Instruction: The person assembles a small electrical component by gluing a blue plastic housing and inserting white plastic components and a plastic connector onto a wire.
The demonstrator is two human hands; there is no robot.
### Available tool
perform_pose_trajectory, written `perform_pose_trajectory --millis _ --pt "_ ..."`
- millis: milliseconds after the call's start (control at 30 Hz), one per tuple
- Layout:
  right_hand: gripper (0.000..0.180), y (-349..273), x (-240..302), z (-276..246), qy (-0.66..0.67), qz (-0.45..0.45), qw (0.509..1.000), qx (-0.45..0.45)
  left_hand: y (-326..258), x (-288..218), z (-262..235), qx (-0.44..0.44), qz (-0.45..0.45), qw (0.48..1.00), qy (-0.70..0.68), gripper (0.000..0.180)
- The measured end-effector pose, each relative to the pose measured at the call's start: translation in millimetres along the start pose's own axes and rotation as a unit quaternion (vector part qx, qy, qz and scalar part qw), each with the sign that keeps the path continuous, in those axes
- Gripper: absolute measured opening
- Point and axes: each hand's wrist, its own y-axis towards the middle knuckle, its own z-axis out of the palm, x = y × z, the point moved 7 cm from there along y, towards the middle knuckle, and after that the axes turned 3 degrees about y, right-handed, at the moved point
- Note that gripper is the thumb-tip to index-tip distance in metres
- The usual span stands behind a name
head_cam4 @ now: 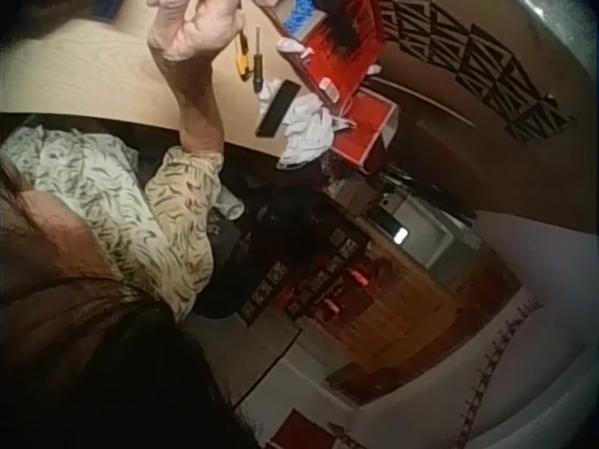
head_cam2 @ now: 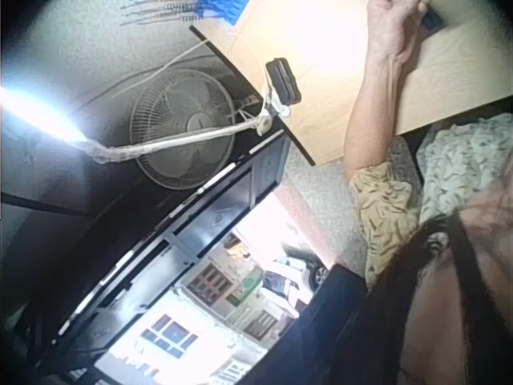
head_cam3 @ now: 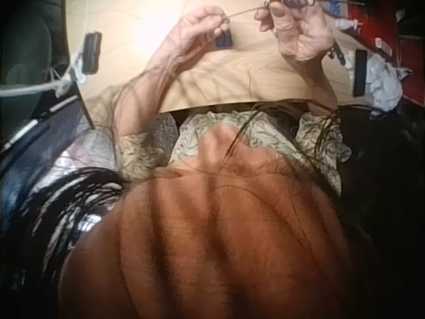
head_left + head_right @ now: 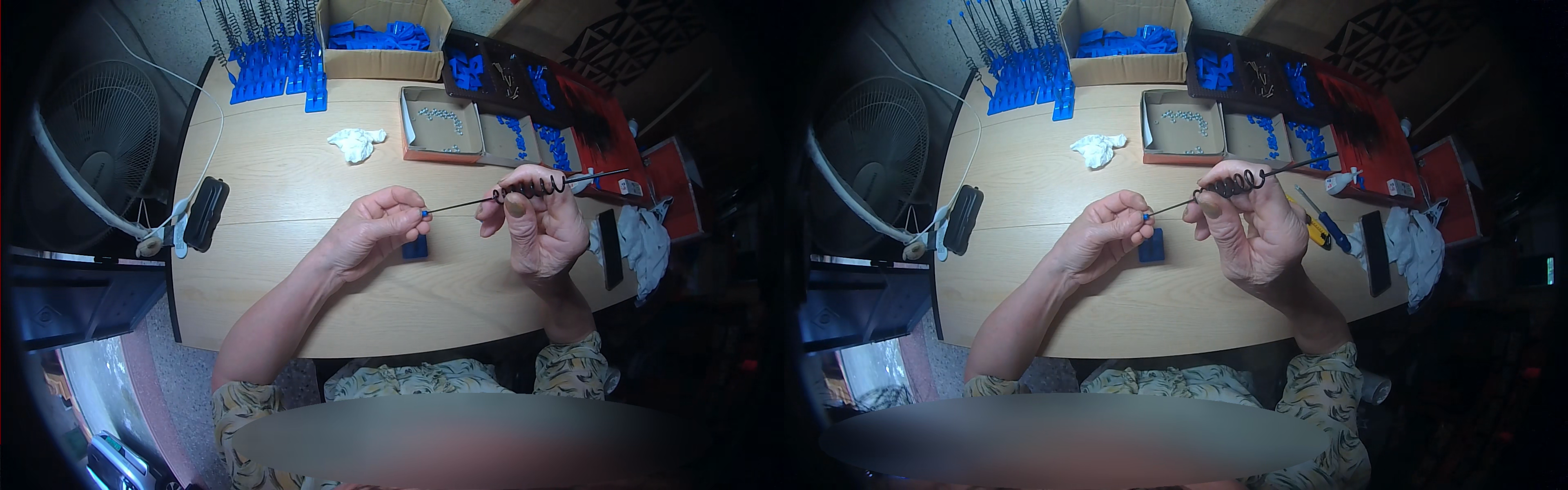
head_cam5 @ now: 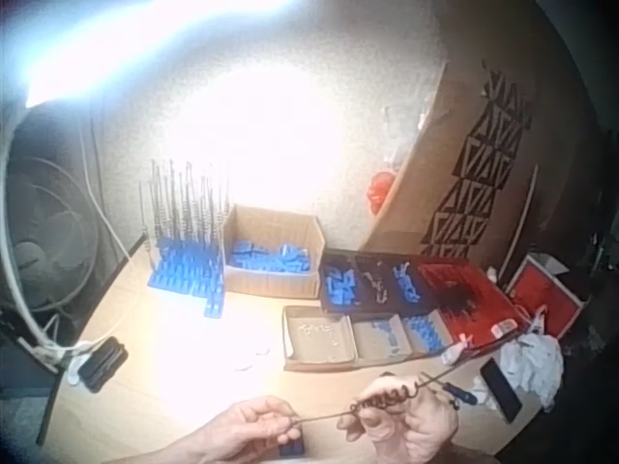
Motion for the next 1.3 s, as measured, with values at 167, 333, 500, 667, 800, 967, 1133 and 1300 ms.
perform_pose_trajectory --millis 167,333,500,667,800,967,1133,1300 --pt "0.020 0.1 -1.1 2.1 0.017 0.005 1.000 0.002 0.1 -0.1 -1.3 -0.005 0.000 1.000 0.002 0.013" --pt "0.020 0.7 0.1 -0.8 0.017 0.003 1.000 -0.019 0.3 -0.5 0.4 0.004 0.005 1.000 -0.001 0.014" --pt "0.021 0.3 -3.2 2.0 0.011 0.008 1.000 -0.002 0.1 0.1 -2.6 0.000 0.007 1.000 0.002 0.014" --pt "0.021 1.6 -7.1 -0.8 -0.014 0.013 1.000 -0.006 -0.5 -6.8 3.8 -0.034 -0.016 0.999 0.039 0.021" --pt "0.015 6.8 -26.8 0.6 -0.049 0.053 0.997 0.007 -3.3 -17.4 -5.9 -0.093 -0.004 0.976 0.195 0.023" --pt "0.011 13.5 -62.4 12.2 -0.063 0.020 0.998 0.019 -15.2 -55.8 -20.2 -0.171 0.050 0.907 0.381 0.022" --pt "0.009 13.4 -72.8 24.3 -0.134 -0.020 0.989 0.058 -22.7 -102.8 -31.4 -0.239 0.158 0.726 0.625 0.022" --pt "0.011 15.6 -71.6 23.5 -0.130 -0.028 0.989 0.059 -7.8 -118.5 -28.2 -0.256 0.204 0.574 0.751 0.024"
